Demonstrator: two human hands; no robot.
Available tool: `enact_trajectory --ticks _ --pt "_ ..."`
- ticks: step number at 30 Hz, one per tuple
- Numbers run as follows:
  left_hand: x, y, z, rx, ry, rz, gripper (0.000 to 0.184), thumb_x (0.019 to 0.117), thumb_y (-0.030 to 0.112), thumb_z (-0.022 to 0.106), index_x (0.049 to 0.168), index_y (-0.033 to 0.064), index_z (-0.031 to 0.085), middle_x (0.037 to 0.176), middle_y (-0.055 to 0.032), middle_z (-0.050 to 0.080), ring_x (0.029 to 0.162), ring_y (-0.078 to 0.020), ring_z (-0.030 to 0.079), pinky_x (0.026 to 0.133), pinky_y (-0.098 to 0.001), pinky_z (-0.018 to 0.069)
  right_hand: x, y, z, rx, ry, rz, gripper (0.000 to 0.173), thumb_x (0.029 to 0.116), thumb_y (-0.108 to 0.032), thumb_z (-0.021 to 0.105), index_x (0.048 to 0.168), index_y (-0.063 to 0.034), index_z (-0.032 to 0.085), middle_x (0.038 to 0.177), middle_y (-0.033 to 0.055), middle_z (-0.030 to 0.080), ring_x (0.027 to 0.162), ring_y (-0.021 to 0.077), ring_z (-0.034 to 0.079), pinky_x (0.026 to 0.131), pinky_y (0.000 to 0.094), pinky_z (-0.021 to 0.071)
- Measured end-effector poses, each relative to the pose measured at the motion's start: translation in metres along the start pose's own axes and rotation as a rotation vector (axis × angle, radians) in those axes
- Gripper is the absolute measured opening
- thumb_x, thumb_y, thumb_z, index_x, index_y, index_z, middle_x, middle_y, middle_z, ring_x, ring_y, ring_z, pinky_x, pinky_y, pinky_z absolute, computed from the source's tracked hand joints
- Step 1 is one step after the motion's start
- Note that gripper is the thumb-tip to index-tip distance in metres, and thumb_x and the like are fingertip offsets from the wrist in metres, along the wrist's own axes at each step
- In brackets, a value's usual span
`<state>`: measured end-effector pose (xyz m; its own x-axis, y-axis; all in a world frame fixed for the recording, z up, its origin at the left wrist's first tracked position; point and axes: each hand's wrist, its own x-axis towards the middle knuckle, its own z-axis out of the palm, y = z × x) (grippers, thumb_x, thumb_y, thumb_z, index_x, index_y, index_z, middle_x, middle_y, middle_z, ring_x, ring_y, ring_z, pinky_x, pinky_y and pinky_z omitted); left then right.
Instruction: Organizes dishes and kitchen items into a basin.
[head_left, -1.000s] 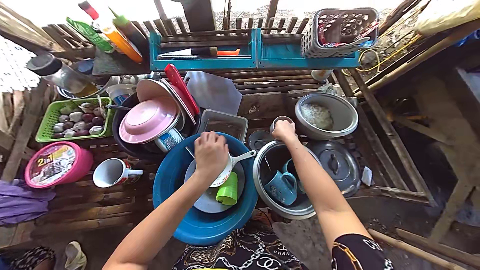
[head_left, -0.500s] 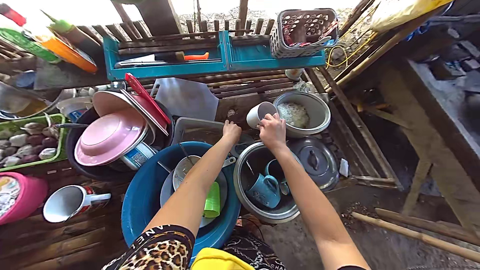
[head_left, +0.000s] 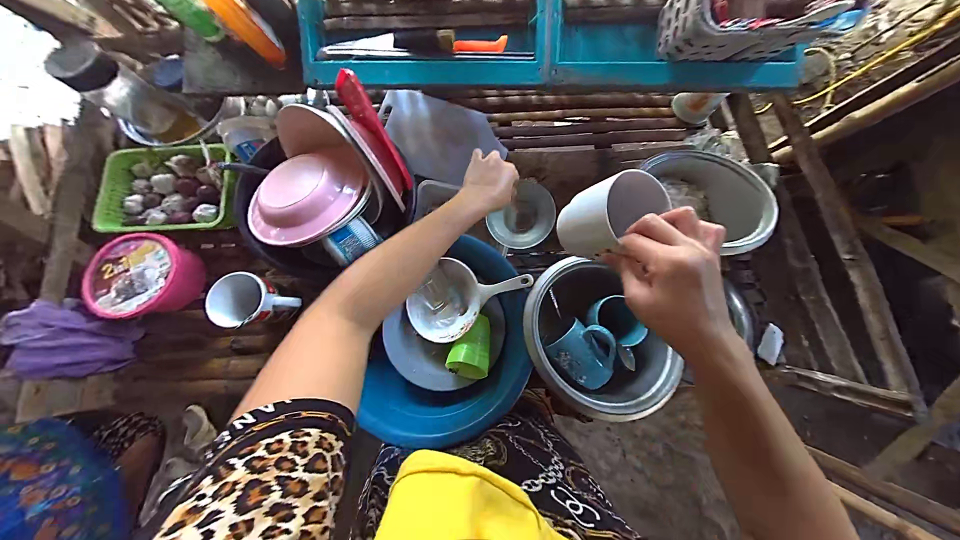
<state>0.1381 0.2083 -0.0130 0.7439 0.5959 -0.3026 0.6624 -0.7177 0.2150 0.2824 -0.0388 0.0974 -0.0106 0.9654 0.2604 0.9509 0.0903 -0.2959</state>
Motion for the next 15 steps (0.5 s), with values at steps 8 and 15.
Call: enact_trajectory --ticks 8,15 --pt "-0.173 -0.055 -0.054 0.118 -0.082 -0.091 0.016 0.0973 0.02 0.064 0.099 0.01 0.077 0.097 -0.0135 0.073 0.108 -0.0373 0.064 0.104 -0.0597 0.0393 -0.027 -0.074 0.016 0.219 -0.174 -0.212 0.022 0.097 -0.023 0.062 0.08 -0.012 0.071 0.087 0.0036 0.066 0.097 0.027 0.063 0.095 0.0555 0.0426" --pt "-0.26 -0.066 -0.024 0.31 -0.365 -0.27 0.009 0.0907 0.009 0.068 0.086 0.0065 0.075 0.092 -0.011 0.073 0.108 -0.0346 0.064 0.106 -0.0549 0.0373 -0.045 -0.152 0.065 0.416 -0.274 -0.302 0.018 0.0927 -0.02 0.064 0.078 -0.0108 0.067 0.085 0.0049 0.066 0.093 0.0278 0.064 0.088 0.0508 0.0477"
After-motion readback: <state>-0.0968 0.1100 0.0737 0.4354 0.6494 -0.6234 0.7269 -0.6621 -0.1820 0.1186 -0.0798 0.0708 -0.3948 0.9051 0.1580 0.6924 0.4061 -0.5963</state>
